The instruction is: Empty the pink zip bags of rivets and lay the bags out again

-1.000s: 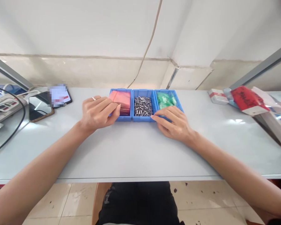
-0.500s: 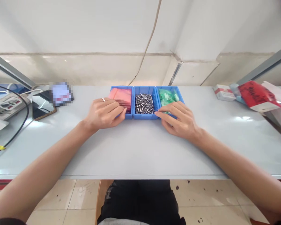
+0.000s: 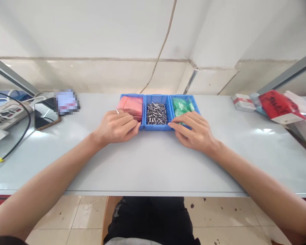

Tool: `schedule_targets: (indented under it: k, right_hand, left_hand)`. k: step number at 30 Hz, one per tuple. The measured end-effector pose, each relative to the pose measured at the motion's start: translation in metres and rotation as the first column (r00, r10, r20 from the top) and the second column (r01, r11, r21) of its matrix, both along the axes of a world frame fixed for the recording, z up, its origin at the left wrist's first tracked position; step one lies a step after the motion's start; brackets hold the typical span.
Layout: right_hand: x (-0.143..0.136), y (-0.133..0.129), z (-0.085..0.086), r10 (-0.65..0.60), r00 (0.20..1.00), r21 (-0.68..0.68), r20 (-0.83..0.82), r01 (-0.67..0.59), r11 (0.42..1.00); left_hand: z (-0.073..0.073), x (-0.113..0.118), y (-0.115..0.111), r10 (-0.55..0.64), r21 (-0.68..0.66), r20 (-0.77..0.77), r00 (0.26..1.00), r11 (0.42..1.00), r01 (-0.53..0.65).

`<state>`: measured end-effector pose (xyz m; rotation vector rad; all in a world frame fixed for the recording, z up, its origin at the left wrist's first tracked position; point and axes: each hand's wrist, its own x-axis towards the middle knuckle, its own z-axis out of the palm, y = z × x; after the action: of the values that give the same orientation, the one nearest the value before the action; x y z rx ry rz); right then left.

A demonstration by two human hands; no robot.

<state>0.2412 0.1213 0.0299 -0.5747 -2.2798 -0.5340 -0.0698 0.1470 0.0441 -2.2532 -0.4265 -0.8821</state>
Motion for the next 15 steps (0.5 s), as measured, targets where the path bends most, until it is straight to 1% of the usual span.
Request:
schedule_targets:
  k: [3,7,10,12,13,14,15]
  right_hand:
    - [-0.002,0.0,0.0,0.0,1.0,0.014,-0.002,0.0,1.0]
    - [-0.002,0.001,-0.004,-0.017,1.0,0.034,-0.004,0.017,0.999]
    - [-0.004,-0.002,-0.003,0.01,1.0,0.015,-0.016,-0.01,1.0]
    - [-0.013,-0.011,0.009,0.073,0.993,-0.049,-0.094,-0.078,0.996]
    - [-0.021,-0.019,0.018,0.117,0.982,-0.105,-0.151,-0.134,0.985]
    - [-0.03,-0.029,0.03,0.172,0.962,-0.165,-0.214,-0.209,0.964]
    - [-0.04,-0.042,0.043,0.22,0.944,-0.262,-0.245,-0.283,0.923]
  left_hand:
    - [-0.001,0.0,-0.001,0.001,-0.003,-0.003,1.0,1.0,-0.001]
    - [-0.001,-0.001,-0.002,0.01,0.004,-0.017,1.0,1.0,-0.01]
    - [-0.001,-0.001,-0.001,-0.001,0.008,-0.013,1.0,1.0,0.001]
    - [-0.001,0.0,-0.002,-0.003,0.006,-0.008,1.0,1.0,0.003]
    - [-0.001,0.0,-0.002,0.0,0.004,-0.006,1.0,1.0,0.0]
    - [0.0,0.001,-0.002,0.003,-0.002,-0.005,1.0,1.0,-0.003]
    - [0.0,0.001,-0.003,0.004,-0.009,-0.003,1.0,1.0,-0.004]
